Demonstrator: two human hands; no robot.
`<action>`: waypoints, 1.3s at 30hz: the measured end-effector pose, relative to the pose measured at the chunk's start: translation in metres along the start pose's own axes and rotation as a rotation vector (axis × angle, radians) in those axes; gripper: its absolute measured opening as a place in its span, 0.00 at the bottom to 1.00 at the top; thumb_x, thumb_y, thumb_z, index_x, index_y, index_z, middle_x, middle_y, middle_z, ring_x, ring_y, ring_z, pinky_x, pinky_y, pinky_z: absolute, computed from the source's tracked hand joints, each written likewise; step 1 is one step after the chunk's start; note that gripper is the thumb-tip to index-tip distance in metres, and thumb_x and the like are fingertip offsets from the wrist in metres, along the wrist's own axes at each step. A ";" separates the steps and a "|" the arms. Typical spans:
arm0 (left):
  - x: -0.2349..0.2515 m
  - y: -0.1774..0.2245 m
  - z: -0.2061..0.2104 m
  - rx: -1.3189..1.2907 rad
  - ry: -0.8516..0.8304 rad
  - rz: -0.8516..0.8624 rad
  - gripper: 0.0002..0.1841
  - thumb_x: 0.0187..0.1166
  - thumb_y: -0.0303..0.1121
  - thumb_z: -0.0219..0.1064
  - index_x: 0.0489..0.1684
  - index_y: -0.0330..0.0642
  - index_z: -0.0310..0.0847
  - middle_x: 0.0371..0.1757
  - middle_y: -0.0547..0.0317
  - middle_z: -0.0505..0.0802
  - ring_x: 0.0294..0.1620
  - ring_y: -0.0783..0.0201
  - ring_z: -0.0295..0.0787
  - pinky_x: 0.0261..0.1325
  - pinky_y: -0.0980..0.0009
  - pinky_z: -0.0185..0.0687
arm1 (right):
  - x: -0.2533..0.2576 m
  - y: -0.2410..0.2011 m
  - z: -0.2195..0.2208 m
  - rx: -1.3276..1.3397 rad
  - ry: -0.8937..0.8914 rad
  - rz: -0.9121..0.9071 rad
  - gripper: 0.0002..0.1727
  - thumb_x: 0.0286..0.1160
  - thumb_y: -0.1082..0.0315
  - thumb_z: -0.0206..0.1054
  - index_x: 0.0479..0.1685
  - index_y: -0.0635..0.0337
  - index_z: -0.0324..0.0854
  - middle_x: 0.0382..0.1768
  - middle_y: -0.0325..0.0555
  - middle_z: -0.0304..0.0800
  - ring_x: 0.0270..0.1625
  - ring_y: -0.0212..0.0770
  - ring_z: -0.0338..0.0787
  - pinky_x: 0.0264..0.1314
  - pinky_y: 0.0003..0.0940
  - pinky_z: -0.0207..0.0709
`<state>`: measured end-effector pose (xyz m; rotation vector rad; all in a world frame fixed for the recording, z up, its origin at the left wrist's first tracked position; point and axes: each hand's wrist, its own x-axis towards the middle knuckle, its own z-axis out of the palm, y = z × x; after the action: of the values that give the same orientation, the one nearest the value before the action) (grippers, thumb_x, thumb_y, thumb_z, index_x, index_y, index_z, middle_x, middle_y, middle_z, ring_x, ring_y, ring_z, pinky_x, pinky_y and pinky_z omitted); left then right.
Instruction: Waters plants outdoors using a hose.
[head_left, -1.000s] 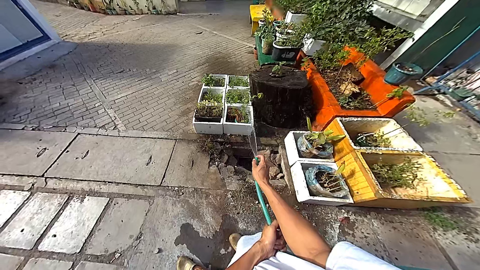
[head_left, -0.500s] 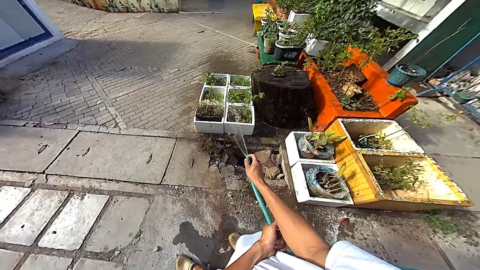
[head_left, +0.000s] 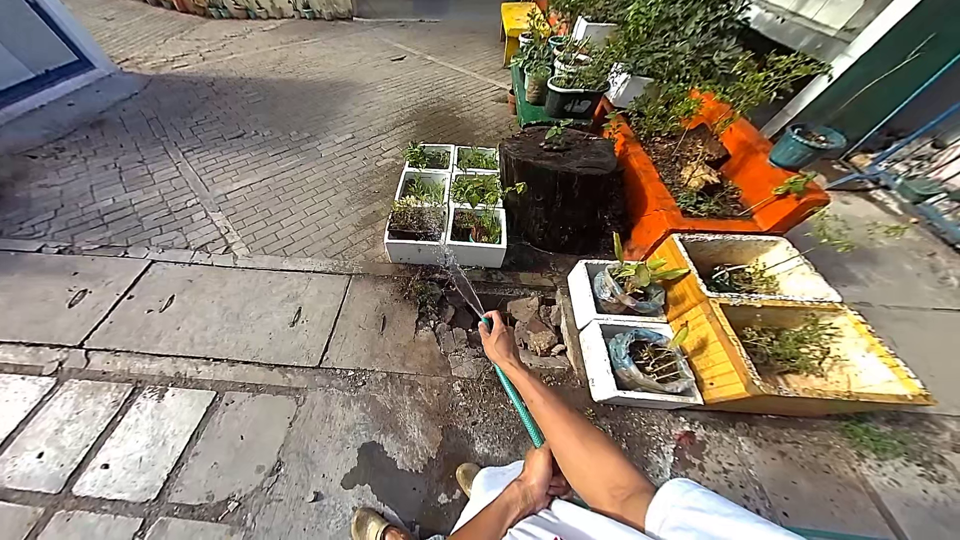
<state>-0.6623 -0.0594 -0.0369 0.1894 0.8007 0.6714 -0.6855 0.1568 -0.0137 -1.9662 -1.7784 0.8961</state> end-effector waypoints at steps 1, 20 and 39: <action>-0.001 0.001 0.001 0.009 0.011 0.000 0.32 0.96 0.43 0.30 0.08 0.55 0.58 0.04 0.71 0.60 0.04 0.73 0.52 0.12 0.76 0.54 | -0.001 -0.001 0.000 0.005 0.002 0.002 0.22 0.92 0.54 0.55 0.77 0.52 0.74 0.52 0.57 0.93 0.57 0.55 0.93 0.63 0.52 0.83; 0.002 0.000 0.002 0.040 -0.032 -0.037 0.32 0.97 0.46 0.33 0.11 0.53 0.63 0.05 0.71 0.62 0.05 0.73 0.52 0.12 0.76 0.54 | 0.005 0.031 -0.021 -0.017 0.113 0.176 0.21 0.92 0.56 0.54 0.76 0.54 0.74 0.56 0.58 0.92 0.62 0.56 0.92 0.65 0.54 0.82; 0.004 -0.002 -0.003 0.028 -0.047 -0.041 0.31 0.97 0.47 0.32 0.12 0.52 0.63 0.06 0.71 0.61 0.05 0.73 0.52 0.13 0.76 0.55 | 0.007 0.029 -0.015 -0.062 0.053 0.184 0.22 0.92 0.57 0.54 0.77 0.54 0.73 0.57 0.57 0.91 0.64 0.56 0.91 0.66 0.52 0.82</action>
<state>-0.6611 -0.0581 -0.0419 0.2127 0.7676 0.6148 -0.6538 0.1618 -0.0221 -2.1999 -1.6348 0.8448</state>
